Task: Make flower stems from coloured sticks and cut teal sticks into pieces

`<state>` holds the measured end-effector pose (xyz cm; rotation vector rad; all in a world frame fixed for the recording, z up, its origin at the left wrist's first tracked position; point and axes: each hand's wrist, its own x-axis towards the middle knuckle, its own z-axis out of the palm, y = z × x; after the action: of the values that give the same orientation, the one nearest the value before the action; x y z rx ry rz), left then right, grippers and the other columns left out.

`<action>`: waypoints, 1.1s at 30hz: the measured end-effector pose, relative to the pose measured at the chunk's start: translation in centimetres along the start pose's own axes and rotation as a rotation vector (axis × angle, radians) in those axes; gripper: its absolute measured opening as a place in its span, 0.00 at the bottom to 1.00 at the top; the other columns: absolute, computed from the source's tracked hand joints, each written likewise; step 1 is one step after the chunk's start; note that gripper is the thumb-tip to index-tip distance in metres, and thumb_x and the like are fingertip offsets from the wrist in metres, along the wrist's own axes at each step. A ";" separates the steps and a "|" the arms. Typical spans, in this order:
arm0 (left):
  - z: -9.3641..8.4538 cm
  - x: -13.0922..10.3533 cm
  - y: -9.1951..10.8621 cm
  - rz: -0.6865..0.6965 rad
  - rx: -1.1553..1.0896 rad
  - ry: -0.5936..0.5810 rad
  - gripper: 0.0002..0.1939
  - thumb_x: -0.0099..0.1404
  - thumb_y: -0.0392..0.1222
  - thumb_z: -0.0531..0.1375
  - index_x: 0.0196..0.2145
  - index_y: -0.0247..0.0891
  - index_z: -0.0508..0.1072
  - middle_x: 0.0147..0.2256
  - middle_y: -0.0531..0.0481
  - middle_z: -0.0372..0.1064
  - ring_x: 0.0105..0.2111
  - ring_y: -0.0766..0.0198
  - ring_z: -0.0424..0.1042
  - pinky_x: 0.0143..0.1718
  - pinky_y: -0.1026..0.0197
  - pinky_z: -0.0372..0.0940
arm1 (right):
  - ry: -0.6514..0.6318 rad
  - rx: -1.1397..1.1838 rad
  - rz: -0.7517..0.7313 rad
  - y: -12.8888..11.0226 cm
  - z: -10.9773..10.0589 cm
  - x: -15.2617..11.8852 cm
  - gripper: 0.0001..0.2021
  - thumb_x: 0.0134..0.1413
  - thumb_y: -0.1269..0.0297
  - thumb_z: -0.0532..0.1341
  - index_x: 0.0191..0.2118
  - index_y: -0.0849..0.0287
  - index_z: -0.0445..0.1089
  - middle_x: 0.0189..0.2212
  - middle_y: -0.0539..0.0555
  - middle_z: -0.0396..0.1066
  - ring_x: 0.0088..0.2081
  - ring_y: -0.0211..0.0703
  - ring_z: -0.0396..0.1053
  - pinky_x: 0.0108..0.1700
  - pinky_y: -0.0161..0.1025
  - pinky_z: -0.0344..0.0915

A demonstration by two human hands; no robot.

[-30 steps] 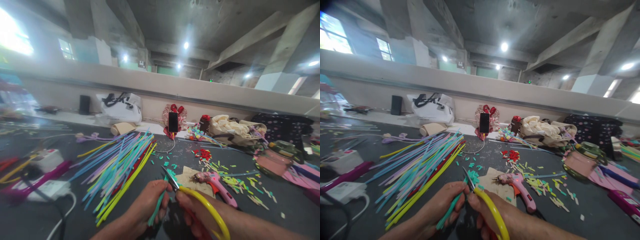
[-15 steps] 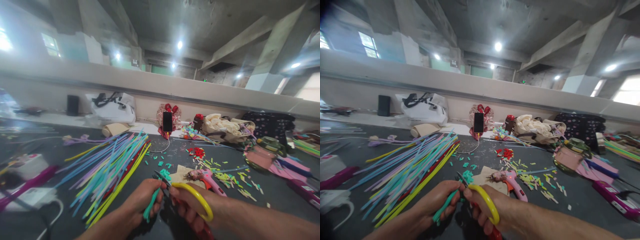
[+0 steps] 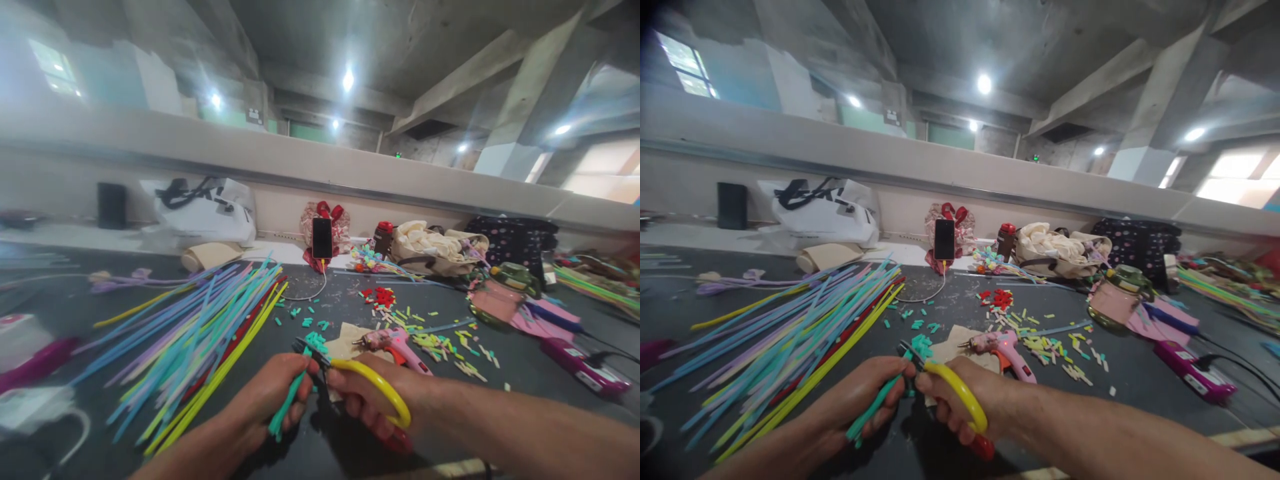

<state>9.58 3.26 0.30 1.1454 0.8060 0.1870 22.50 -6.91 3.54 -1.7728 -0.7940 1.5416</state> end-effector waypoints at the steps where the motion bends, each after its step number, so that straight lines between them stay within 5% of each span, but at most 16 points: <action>1: -0.1 0.1 0.0 0.000 -0.005 -0.002 0.09 0.53 0.42 0.46 0.26 0.37 0.62 0.10 0.62 0.53 0.06 0.76 0.49 0.06 0.74 0.43 | -0.017 0.003 0.004 -0.1 -0.1 0.0 0.15 0.46 0.52 0.55 0.28 0.61 0.61 0.13 0.42 0.55 0.10 0.24 0.50 0.10 0.22 0.46; 5: -0.3 -0.2 0.1 0.065 -0.061 0.003 0.08 0.53 0.43 0.47 0.26 0.37 0.62 0.10 0.63 0.52 0.06 0.76 0.48 0.06 0.74 0.43 | -0.048 0.031 -0.044 -0.7 -0.4 -0.4 0.11 0.45 0.56 0.56 0.27 0.59 0.59 0.13 0.40 0.54 0.09 0.23 0.47 0.09 0.22 0.44; 9: 0.0 -0.9 0.1 0.137 -0.083 -0.060 0.10 0.55 0.44 0.47 0.26 0.37 0.63 0.10 0.62 0.54 0.06 0.76 0.49 0.06 0.74 0.45 | 0.082 0.022 -0.260 -1.4 -0.6 -0.3 0.09 0.41 0.66 0.57 0.32 0.58 0.58 0.12 0.40 0.57 0.09 0.26 0.51 0.09 0.23 0.48; 13: 0.6 -1.2 -0.2 0.171 -0.073 -0.162 0.12 0.57 0.47 0.46 0.25 0.37 0.63 0.09 0.61 0.55 0.05 0.75 0.51 0.06 0.74 0.46 | 0.134 0.012 -0.366 -2.3 0.1 0.9 0.12 0.39 0.65 0.57 0.34 0.59 0.57 0.13 0.42 0.62 0.09 0.29 0.54 0.09 0.25 0.50; 27: 0.2 -1.6 -0.9 0.102 0.088 -0.293 0.14 0.60 0.48 0.45 0.28 0.36 0.62 0.09 0.59 0.59 0.05 0.74 0.54 0.04 0.75 0.49 | -0.052 0.156 -0.218 -2.4 1.4 3.3 0.11 0.30 0.71 0.57 0.27 0.62 0.58 0.08 0.42 0.60 0.12 0.31 0.60 0.15 0.27 0.59; 33: 0.2 -1.7 -0.6 0.083 0.079 -0.302 0.18 0.60 0.52 0.45 0.26 0.35 0.63 0.11 0.57 0.61 0.07 0.74 0.58 0.06 0.75 0.49 | -0.079 0.164 -0.296 -2.7 0.9 3.3 0.17 0.29 0.73 0.58 0.33 0.61 0.58 0.10 0.41 0.60 0.12 0.32 0.60 0.17 0.30 0.61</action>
<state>8.40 1.95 0.62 1.2467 0.5029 0.0486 21.90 -2.56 3.65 -1.4137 -0.8966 1.4398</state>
